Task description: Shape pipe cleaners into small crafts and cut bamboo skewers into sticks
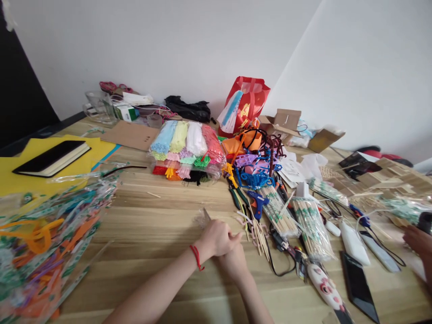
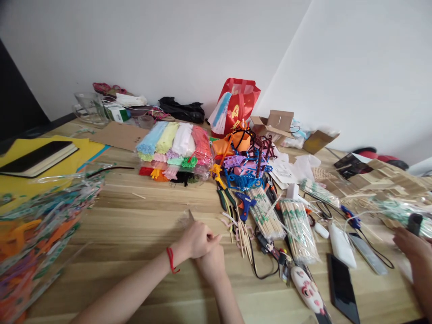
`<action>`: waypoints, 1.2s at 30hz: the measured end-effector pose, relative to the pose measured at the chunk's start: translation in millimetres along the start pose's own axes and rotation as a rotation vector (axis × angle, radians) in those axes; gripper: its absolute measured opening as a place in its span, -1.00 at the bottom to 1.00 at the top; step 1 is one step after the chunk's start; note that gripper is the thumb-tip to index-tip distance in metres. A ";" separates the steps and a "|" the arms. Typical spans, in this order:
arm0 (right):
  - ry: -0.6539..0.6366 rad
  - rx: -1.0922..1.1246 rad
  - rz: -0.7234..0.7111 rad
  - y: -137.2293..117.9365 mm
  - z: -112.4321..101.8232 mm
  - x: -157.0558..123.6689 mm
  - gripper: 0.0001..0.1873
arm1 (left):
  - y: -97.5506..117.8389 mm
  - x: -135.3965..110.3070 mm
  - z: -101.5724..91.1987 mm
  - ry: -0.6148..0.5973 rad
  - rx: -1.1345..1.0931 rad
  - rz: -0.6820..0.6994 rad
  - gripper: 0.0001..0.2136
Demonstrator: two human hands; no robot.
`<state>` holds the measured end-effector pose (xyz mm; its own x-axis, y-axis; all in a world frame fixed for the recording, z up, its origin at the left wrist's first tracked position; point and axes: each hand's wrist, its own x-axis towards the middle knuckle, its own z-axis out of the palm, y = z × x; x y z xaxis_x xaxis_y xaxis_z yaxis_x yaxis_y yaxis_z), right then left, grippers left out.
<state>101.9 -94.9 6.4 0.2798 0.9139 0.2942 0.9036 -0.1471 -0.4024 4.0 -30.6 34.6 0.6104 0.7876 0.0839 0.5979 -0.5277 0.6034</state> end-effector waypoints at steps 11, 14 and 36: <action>-0.202 0.075 0.022 40.8 -21.7 -10.9 -0.47 | -25.0 -3.7 -2.5 0.344 0.044 -0.050 -0.71; -0.117 0.119 0.128 54.0 -20.3 -10.9 -0.48 | -27.2 15.9 17.7 0.175 0.222 0.068 -0.66; -0.280 -0.173 -0.284 1.7 4.7 -12.6 -0.58 | -50.4 -32.8 -37.5 0.334 0.337 -0.060 -0.73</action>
<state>98.4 -104.8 -2.0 -0.0646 0.9912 0.1158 0.9798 0.0850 -0.1808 -65.6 -17.9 31.2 0.4023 0.8499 0.3404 0.7958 -0.5084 0.3290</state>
